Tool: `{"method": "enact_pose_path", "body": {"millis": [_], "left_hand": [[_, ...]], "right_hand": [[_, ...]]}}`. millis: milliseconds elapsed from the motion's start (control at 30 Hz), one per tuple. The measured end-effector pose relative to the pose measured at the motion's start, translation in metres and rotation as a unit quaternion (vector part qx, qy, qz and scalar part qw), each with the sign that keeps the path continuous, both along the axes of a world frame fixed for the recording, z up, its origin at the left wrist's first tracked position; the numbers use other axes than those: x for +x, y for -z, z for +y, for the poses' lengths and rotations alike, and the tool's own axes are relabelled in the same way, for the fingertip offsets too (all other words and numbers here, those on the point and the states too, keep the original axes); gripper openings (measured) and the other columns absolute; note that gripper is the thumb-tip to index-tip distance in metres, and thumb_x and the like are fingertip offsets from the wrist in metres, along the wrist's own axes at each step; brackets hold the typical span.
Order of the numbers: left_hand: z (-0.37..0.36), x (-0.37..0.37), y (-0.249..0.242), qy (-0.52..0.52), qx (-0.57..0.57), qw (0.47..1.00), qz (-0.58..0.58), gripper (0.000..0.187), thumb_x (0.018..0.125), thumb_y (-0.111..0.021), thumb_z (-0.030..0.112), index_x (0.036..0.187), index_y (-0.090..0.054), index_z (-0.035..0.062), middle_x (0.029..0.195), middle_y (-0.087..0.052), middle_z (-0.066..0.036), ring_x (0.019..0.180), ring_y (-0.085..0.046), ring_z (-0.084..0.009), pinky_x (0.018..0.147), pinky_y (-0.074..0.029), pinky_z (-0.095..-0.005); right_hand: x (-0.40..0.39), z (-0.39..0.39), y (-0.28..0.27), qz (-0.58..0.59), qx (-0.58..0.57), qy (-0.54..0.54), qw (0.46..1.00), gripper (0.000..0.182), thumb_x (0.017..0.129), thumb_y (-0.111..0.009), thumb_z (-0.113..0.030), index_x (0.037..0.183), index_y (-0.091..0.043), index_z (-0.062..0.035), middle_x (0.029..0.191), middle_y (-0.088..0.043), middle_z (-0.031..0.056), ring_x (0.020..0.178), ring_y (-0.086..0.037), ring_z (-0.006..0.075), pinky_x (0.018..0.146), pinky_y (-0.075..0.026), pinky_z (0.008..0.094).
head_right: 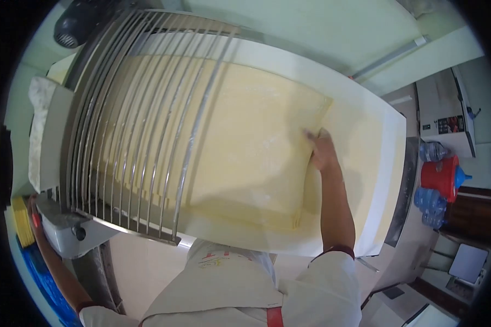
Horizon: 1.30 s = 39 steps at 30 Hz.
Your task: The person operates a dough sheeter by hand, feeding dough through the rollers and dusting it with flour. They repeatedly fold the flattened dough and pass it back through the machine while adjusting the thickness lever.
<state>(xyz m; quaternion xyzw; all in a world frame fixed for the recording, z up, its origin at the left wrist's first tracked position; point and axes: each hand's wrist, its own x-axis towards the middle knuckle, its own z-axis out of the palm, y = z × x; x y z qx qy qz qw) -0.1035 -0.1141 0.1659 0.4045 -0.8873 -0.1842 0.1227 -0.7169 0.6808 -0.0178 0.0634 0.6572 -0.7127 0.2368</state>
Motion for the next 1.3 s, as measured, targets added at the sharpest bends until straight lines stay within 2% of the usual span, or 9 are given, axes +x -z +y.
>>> {"method": "enact_pose_path", "body": {"millis": [333,433,633,800,867,933,1033,1200,1300], "left_hand": [[0.044,-0.033,-0.001,0.015,-0.006,0.997,0.071,0.043,0.097,-0.044,0.033,0.119,-0.056,-0.0014,0.112,-0.061,-0.012,0.108,-0.053,-0.0176,0.097,-0.036,-0.0292],[0.057,-0.041,-0.003,0.012,0.002,0.996,0.085,0.041,0.096,-0.046,0.032,0.119,-0.056,-0.0015,0.113,-0.061,-0.011,0.108,-0.053,-0.0174,0.097,-0.036,-0.0287],[0.082,-0.055,-0.008,-0.02,0.007,0.994,0.105,0.038,0.096,-0.047,0.031,0.117,-0.058,0.0003,0.11,-0.062,-0.01,0.105,-0.055,-0.0164,0.095,-0.037,-0.0272],[0.095,-0.064,-0.015,-0.05,-0.006,0.995,0.09,0.033,0.095,-0.047,0.028,0.11,-0.06,0.0008,0.101,-0.062,-0.007,0.096,-0.056,-0.0146,0.09,-0.039,-0.0254],[0.096,-0.065,-0.016,-0.054,0.002,0.994,0.096,0.033,0.095,-0.048,0.027,0.11,-0.06,0.0009,0.101,-0.062,-0.007,0.096,-0.055,-0.0144,0.089,-0.039,-0.0252],[0.099,-0.065,-0.017,-0.059,0.014,0.993,0.099,0.032,0.095,-0.047,0.027,0.109,-0.061,0.0008,0.102,-0.062,-0.008,0.097,-0.055,-0.0142,0.09,-0.039,-0.0253],[0.107,-0.072,-0.021,-0.07,-0.014,0.994,0.088,0.032,0.095,-0.048,0.027,0.108,-0.061,-0.0001,0.102,-0.062,-0.007,0.095,-0.055,-0.0136,0.089,-0.039,-0.0253],[0.107,-0.071,-0.019,-0.075,0.025,0.99,0.12,0.032,0.094,-0.05,0.026,0.107,-0.061,-0.0002,0.098,-0.062,-0.006,0.095,-0.055,-0.0135,0.088,-0.04,-0.0255],[0.119,-0.078,-0.024,-0.084,-0.007,0.991,0.105,0.032,0.093,-0.05,0.027,0.106,-0.062,0.001,0.099,-0.063,-0.006,0.095,-0.056,-0.014,0.088,-0.041,-0.0268]], "right_hand": [[0.134,-0.089,-0.006,0.142,0.026,-0.132,0.981,0.05,0.087,-0.058,-0.008,0.134,-0.04,-0.0051,0.108,-0.059,0.0091,0.092,-0.057,0.013,0.074,-0.048,0.0242],[0.192,-0.079,-0.01,0.011,0.136,-0.344,0.929,0.035,0.089,-0.056,-0.009,0.123,-0.05,-0.0048,0.106,-0.058,0.007,0.089,-0.058,0.0124,0.074,-0.046,0.0217],[0.28,-0.139,-0.032,-0.288,-0.19,-0.27,0.899,0.021,0.094,-0.046,-0.009,0.11,-0.059,-0.0041,0.096,-0.062,0.0098,0.094,-0.062,0.021,0.076,-0.052,0.034],[0.158,-0.154,-0.011,0.381,0.204,-0.34,0.835,0.043,0.087,-0.058,-0.023,0.125,-0.05,-0.0036,0.127,-0.052,0.0178,0.116,-0.052,0.0331,0.098,-0.04,0.0452],[0.121,-0.208,-0.027,0.632,0.332,-0.403,0.573,0.051,0.083,-0.06,-0.026,0.128,-0.049,-0.0027,0.137,-0.043,0.0203,0.128,-0.039,0.0339,0.106,-0.027,0.0498],[0.069,-0.255,-0.004,0.638,0.332,-0.503,0.479,0.056,0.085,-0.057,-0.026,0.134,-0.043,-0.0024,0.142,-0.035,0.0207,0.135,-0.028,0.034,0.109,-0.019,0.0546],[-0.062,-0.277,0.036,0.568,0.334,-0.36,0.661,0.061,0.087,-0.053,-0.025,0.138,-0.033,0.0016,0.143,-0.033,0.0222,0.134,-0.028,0.0363,0.109,-0.019,0.0547],[0.0,-0.313,0.057,0.777,0.342,-0.359,0.388,0.073,0.084,-0.056,-0.032,0.139,-0.027,0.0035,0.141,-0.031,0.0267,0.132,-0.028,0.0427,0.11,-0.02,0.0527],[0.17,-0.309,-0.001,0.677,0.166,-0.598,0.396,0.068,0.081,-0.054,-0.047,0.138,-0.037,-0.015,0.144,-0.034,0.0114,0.135,-0.027,0.0322,0.11,-0.016,0.0553]]}}
